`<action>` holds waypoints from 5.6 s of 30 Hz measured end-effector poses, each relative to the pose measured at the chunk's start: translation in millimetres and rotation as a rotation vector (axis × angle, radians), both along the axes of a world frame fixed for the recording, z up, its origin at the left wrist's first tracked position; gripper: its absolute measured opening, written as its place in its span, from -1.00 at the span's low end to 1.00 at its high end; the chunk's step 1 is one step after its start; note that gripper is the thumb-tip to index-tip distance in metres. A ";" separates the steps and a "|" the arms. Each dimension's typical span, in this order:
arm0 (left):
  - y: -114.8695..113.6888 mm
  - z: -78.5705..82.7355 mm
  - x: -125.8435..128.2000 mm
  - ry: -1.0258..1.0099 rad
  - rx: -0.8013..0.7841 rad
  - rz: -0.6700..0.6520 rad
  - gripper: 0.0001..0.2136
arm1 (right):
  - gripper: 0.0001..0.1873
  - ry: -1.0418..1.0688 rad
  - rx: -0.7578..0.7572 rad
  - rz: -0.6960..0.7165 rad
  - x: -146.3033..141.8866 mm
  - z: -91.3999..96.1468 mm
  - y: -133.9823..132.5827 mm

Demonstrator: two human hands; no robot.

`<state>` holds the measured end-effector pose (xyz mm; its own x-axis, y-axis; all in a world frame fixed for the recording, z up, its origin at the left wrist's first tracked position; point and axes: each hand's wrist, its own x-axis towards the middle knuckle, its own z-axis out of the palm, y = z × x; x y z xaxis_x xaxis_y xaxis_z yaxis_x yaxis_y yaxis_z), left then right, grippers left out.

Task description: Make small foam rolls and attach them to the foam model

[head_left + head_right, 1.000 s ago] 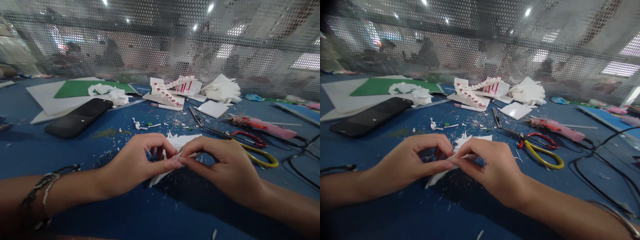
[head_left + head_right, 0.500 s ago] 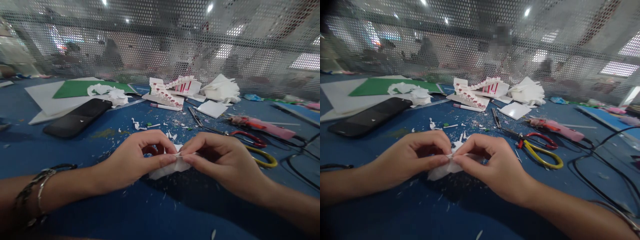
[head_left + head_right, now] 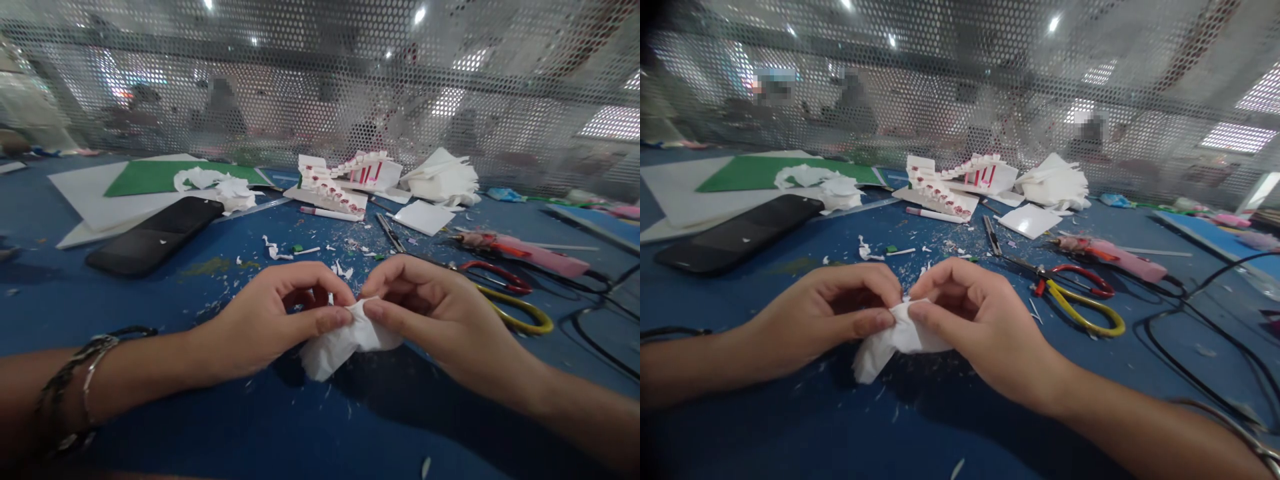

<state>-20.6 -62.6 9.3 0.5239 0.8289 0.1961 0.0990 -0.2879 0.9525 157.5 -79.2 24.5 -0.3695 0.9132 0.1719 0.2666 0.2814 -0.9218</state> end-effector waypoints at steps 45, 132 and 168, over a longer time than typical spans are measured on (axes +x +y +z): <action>-11.8 -6.1 8.9 -0.273 -0.175 0.011 -0.82 | -0.83 -0.205 0.793 0.009 -2.0 -5.4 -4.2; -14.4 6.3 -0.1 0.171 0.293 0.092 -0.98 | -0.90 -0.453 0.677 0.048 3.1 5.4 -7.1; -9.5 1.3 -0.7 -0.145 0.155 -0.064 -0.85 | -0.88 -0.312 0.587 -0.006 -0.3 -0.6 -15.4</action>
<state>-21.3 -72.0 10.6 0.5316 0.7487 0.3960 -0.0593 -0.4335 0.8992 157.2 -94.7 23.9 -0.4779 0.7027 0.5271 0.4993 0.7110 -0.4951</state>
